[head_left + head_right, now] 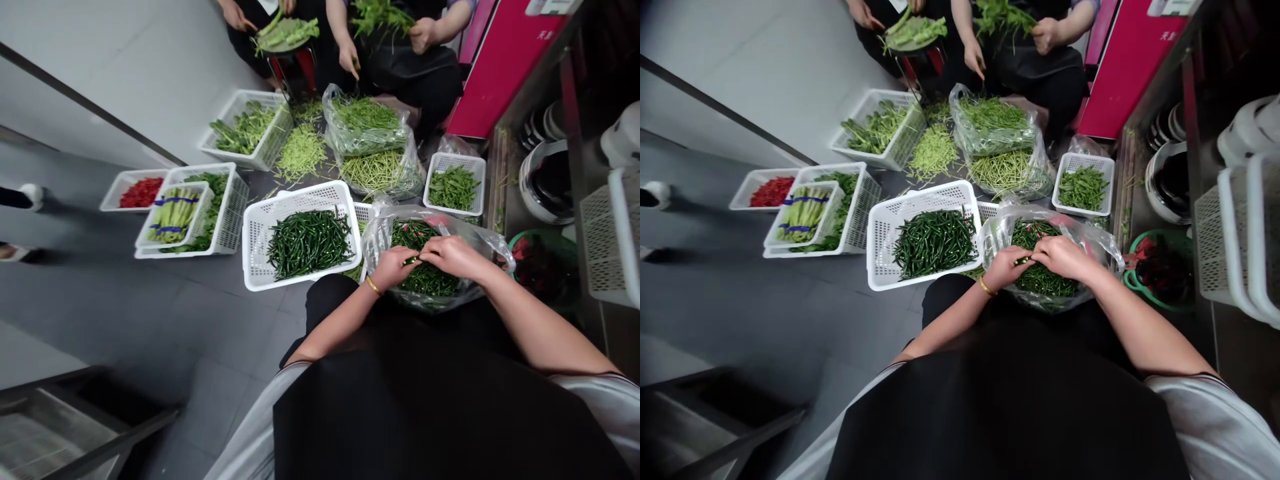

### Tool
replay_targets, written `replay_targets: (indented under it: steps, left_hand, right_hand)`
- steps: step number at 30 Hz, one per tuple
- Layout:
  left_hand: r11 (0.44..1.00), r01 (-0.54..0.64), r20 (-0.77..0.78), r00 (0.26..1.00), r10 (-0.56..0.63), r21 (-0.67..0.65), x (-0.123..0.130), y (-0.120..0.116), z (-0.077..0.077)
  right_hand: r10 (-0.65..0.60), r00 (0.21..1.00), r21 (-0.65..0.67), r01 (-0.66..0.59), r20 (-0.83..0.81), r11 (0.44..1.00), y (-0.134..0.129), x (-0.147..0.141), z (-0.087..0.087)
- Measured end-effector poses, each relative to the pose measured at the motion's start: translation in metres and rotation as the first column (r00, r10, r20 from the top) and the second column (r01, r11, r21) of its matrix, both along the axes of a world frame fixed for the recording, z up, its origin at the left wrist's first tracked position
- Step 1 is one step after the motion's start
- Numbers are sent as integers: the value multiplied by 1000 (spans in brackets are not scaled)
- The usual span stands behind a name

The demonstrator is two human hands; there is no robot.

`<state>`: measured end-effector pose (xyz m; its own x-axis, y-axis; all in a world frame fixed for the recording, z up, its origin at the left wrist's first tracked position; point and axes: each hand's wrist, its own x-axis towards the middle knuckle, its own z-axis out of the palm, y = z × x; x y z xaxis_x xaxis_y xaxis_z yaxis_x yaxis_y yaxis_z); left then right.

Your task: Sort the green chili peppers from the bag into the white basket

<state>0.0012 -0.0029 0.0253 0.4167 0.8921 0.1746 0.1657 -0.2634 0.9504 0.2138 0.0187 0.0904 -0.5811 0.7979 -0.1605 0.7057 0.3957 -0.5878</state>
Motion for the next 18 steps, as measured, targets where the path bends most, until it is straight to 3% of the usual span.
replay_targets:
  steps: [2,4,5,7,10,12,14,16,18]
  left_hand:
    - [976,130,99,989,-114,-176,-9,-2,5]
    - [900,199,266,959,-98,-388,-19,-3,8]
    - [855,200,357,934,-19,-478,-24,-2,9]
    - [783,172,506,838,203,-598,-30,0,11]
    - [743,155,601,704,379,-650,-32,5,11]
    - [720,123,557,726,403,-682,-29,6,8]
    - [687,29,433,796,424,-726,-25,7,1]
    - [673,-88,287,859,424,-734,-18,6,-6]
    - [710,-153,207,895,394,-687,-11,6,-10]
  right_hand:
    - [30,982,-233,-73,-185,970,3,6,-9]
    - [-18,973,-387,-75,-230,919,15,11,-26]
    - [-56,983,-392,-16,-172,920,22,9,-36]
    - [-154,986,-267,165,62,949,36,-4,-56]
    - [-283,876,-48,327,391,944,52,-37,-79]
    - [-288,844,-38,341,453,939,57,-51,-86]
    - [-333,863,-70,385,379,920,56,-52,-84]
    - [-438,880,-179,469,185,865,49,-46,-74]
    - [-514,856,-341,468,-55,815,37,-39,-61]
